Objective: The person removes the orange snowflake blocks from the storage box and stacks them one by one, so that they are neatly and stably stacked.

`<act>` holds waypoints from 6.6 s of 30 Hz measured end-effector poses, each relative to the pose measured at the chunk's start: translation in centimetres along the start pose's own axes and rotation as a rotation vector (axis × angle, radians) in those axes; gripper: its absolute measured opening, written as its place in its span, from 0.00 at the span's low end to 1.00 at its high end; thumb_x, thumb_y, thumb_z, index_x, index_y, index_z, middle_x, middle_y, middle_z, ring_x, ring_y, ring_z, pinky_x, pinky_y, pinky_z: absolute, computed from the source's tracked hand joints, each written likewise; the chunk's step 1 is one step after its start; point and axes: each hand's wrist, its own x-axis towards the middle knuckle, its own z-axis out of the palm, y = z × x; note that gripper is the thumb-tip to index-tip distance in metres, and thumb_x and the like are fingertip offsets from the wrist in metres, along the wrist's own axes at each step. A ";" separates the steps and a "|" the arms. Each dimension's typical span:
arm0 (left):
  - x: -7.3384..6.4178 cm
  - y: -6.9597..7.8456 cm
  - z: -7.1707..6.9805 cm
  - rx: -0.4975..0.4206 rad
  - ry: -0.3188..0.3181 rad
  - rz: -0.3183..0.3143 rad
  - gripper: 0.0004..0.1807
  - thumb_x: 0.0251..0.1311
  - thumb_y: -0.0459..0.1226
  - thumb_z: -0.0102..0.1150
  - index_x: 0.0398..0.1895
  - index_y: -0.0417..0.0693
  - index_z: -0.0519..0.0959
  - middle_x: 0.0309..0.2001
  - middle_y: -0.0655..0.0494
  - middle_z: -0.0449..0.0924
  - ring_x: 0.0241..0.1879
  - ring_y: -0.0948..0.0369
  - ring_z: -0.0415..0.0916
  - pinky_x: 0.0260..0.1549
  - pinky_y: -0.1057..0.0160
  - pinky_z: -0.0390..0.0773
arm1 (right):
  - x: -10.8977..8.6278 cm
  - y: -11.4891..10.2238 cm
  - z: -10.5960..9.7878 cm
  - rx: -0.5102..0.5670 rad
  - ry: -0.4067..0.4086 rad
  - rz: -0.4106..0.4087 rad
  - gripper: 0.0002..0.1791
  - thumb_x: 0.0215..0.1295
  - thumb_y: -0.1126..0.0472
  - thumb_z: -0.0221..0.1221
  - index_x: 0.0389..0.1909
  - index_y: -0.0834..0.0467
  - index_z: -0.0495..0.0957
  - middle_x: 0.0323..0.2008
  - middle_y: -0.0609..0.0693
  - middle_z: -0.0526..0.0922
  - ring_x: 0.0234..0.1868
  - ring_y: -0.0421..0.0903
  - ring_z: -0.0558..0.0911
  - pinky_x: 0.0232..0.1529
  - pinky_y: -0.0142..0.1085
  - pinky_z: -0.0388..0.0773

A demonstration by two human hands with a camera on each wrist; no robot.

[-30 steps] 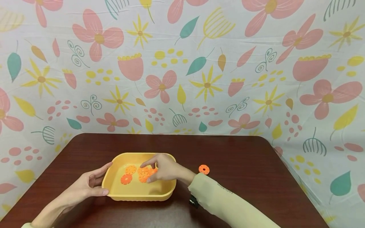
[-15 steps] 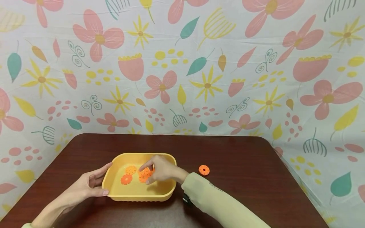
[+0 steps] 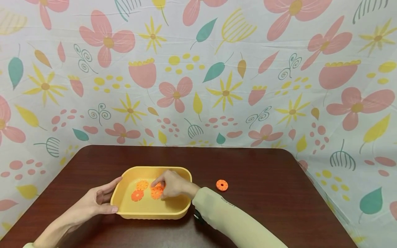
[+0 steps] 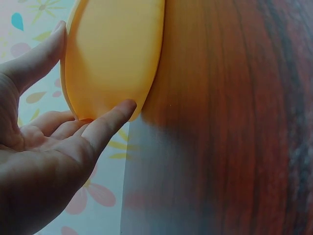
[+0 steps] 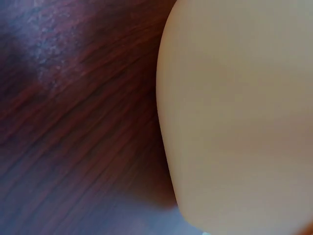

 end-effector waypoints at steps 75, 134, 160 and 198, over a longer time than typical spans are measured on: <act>0.1 0.1 0.1 0.017 0.004 0.003 0.54 0.64 0.25 0.69 0.85 0.35 0.42 0.80 0.25 0.45 0.68 0.36 0.70 0.52 0.54 0.84 | 0.0 -0.1 0.4 0.019 -0.102 -0.103 0.23 0.44 0.74 0.81 0.45 0.60 0.90 0.31 0.42 0.85 0.36 0.44 0.79 0.36 0.26 0.74; -0.1 0.2 0.4 0.041 0.017 0.019 0.52 0.67 0.28 0.67 0.86 0.38 0.44 0.79 0.30 0.53 0.69 0.49 0.72 0.56 0.61 0.79 | -10.2 3.1 -9.5 0.104 0.241 0.007 0.22 0.54 0.69 0.79 0.52 0.61 0.89 0.36 0.54 0.82 0.23 0.43 0.65 0.26 0.31 0.65; -0.3 0.3 0.4 0.029 0.022 -0.009 0.53 0.67 0.28 0.67 0.86 0.38 0.43 0.80 0.28 0.49 0.68 0.45 0.73 0.54 0.58 0.82 | -15.5 7.6 -10.2 0.117 0.344 0.176 0.24 0.55 0.68 0.79 0.55 0.63 0.87 0.34 0.56 0.78 0.30 0.49 0.71 0.27 0.32 0.67; -0.1 0.1 0.4 0.026 0.024 0.016 0.52 0.66 0.28 0.68 0.85 0.37 0.44 0.79 0.29 0.51 0.71 0.42 0.68 0.56 0.59 0.80 | -18.3 11.3 -9.7 0.148 0.378 0.234 0.27 0.55 0.67 0.78 0.57 0.67 0.86 0.34 0.56 0.78 0.30 0.47 0.70 0.29 0.33 0.66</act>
